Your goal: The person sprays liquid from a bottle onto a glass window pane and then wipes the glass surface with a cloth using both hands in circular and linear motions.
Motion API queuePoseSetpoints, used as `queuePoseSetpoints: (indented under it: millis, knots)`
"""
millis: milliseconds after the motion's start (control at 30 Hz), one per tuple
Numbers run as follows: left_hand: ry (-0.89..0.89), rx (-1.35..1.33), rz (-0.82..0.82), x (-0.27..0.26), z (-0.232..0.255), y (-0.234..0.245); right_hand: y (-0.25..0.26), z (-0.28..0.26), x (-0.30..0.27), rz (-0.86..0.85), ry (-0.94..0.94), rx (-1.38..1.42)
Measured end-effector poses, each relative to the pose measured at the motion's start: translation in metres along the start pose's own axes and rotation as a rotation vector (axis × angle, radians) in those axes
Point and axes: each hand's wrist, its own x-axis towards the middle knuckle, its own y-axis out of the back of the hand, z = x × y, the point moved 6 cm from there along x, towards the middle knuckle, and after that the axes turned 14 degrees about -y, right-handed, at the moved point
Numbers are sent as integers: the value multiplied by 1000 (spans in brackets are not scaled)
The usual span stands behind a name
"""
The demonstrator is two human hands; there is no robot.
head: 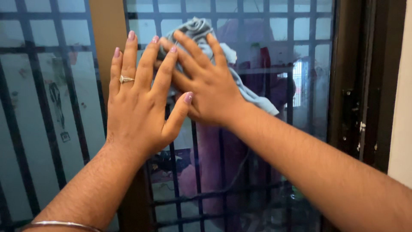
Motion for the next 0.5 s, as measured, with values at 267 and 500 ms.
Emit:
queuePoseSetpoints:
  millis: [267,500]
  knots:
    - [-4,-65,-38,-39,35,5,-13,-74,-93,-250,41,221]
    - [-28,-205,-84,-78,74,10,-12,-129,-164,-347,105,310]
